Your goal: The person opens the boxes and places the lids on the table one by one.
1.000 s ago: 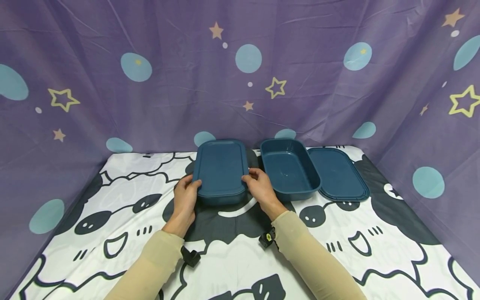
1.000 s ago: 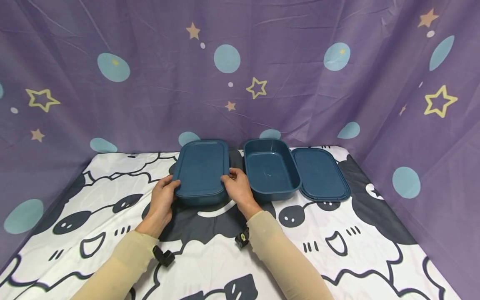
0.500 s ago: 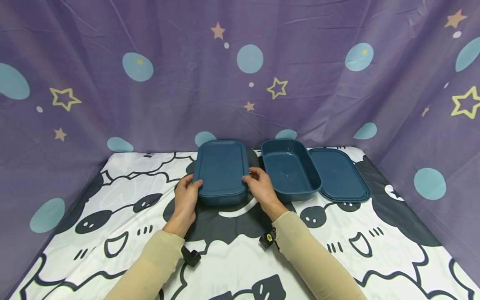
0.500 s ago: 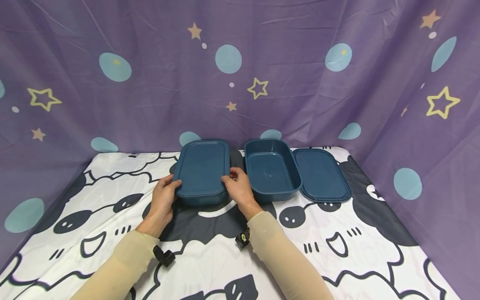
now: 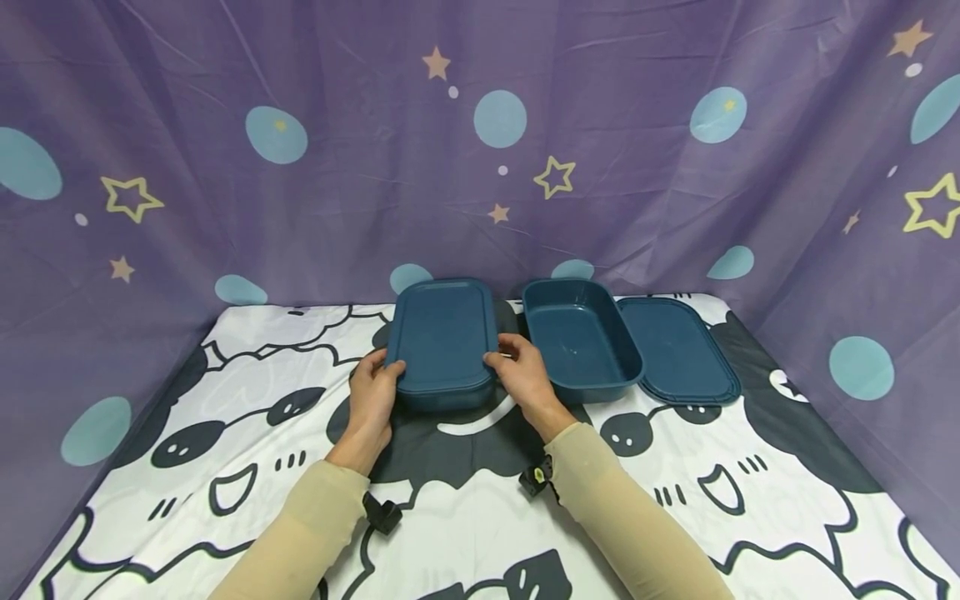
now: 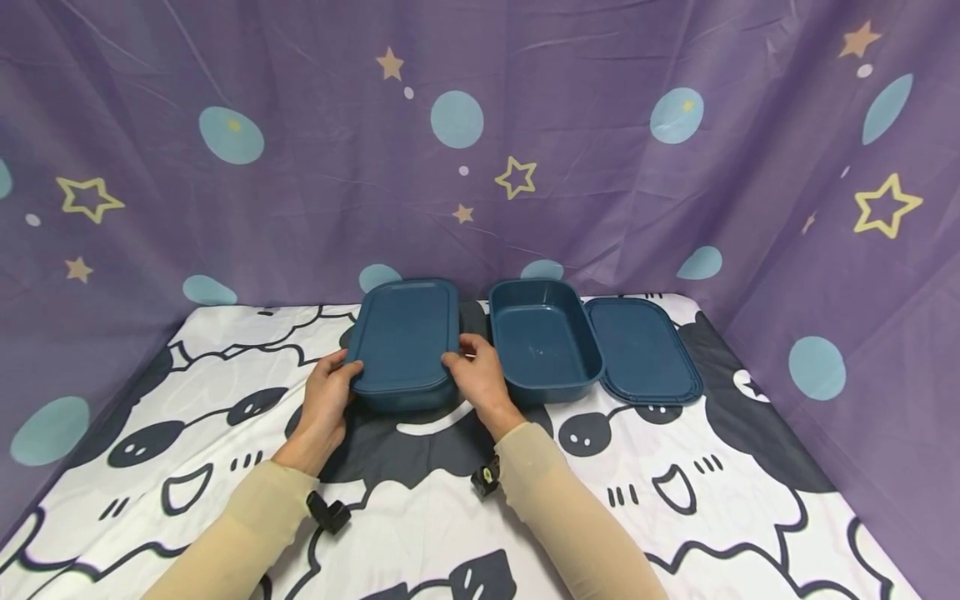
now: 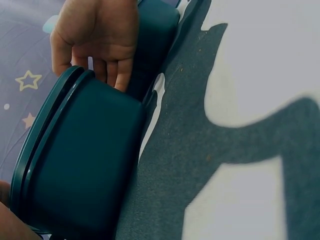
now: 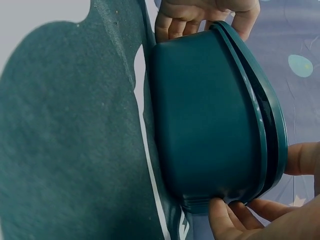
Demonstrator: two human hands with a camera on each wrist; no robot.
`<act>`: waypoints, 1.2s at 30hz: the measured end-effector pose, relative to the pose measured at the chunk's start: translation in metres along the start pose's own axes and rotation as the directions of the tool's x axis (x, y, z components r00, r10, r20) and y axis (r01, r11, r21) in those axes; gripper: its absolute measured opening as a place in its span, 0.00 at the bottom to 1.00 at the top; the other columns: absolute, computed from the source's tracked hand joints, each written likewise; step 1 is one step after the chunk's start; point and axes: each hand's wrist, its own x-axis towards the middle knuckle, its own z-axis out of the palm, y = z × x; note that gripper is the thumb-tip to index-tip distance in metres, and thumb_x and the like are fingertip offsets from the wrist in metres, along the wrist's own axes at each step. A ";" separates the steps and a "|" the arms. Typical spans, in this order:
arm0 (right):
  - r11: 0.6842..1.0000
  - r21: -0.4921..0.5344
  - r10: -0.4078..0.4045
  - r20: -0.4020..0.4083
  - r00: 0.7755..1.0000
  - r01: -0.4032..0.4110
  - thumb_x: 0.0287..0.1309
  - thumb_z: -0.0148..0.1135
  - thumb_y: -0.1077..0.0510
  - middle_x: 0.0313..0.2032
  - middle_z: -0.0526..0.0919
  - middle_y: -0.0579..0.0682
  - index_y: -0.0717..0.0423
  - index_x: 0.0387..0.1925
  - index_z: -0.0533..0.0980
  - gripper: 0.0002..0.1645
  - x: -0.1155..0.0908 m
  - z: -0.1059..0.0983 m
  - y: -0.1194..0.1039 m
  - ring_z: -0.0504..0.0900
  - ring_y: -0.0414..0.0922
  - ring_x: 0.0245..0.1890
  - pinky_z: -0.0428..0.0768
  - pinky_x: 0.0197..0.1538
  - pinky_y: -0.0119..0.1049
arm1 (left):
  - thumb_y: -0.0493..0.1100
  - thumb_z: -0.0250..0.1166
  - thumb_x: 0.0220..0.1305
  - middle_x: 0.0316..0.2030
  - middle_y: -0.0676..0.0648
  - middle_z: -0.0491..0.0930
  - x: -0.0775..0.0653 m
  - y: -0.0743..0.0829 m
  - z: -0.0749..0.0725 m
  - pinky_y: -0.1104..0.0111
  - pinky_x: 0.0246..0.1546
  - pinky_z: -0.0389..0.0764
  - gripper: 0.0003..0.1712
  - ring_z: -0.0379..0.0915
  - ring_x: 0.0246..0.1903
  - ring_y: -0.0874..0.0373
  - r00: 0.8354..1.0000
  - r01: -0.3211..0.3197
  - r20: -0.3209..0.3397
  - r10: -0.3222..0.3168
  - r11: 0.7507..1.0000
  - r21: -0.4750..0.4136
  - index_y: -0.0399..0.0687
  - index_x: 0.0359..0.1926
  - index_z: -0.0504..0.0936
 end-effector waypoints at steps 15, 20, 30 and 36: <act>0.993 -0.107 -0.059 -0.007 0.998 0.058 0.57 0.63 0.59 0.56 0.71 0.60 0.66 0.61 0.69 0.31 -0.003 -0.002 -0.005 0.74 0.53 0.53 0.75 0.53 0.46 | 0.38 0.57 0.63 0.56 0.38 0.71 0.000 0.001 0.001 0.60 0.56 0.66 0.28 0.67 0.54 0.50 1.000 -0.001 -0.001 0.001 1.000 -0.002 0.36 0.64 0.66; 0.992 -0.109 -0.071 -0.017 0.997 0.069 0.57 0.63 0.60 0.47 0.75 0.57 0.66 0.61 0.69 0.31 -0.003 -0.002 -0.006 0.73 0.50 0.49 0.75 0.51 0.44 | 0.38 0.57 0.63 0.56 0.37 0.71 0.000 0.001 0.001 0.60 0.57 0.66 0.28 0.67 0.54 0.49 1.000 -0.006 -0.002 0.006 1.000 0.004 0.36 0.64 0.67; 0.996 -0.076 -0.052 -0.021 0.998 0.051 0.57 0.63 0.61 0.43 0.75 0.55 0.65 0.61 0.69 0.30 -0.003 -0.002 -0.007 0.72 0.48 0.46 0.75 0.48 0.41 | 0.39 0.57 0.64 0.56 0.37 0.72 -0.001 0.001 0.000 0.60 0.57 0.66 0.27 0.67 0.54 0.49 1.000 -0.006 -0.004 0.006 1.000 0.026 0.36 0.63 0.68; 0.997 -0.061 -0.043 -0.033 0.999 0.041 0.57 0.63 0.62 0.43 0.76 0.56 0.65 0.60 0.70 0.29 -0.003 -0.002 -0.008 0.73 0.48 0.46 0.75 0.48 0.41 | 0.39 0.57 0.63 0.56 0.36 0.70 0.000 0.000 0.000 0.59 0.57 0.65 0.28 0.65 0.55 0.48 1.000 -0.022 -0.008 0.022 0.999 0.042 0.35 0.63 0.67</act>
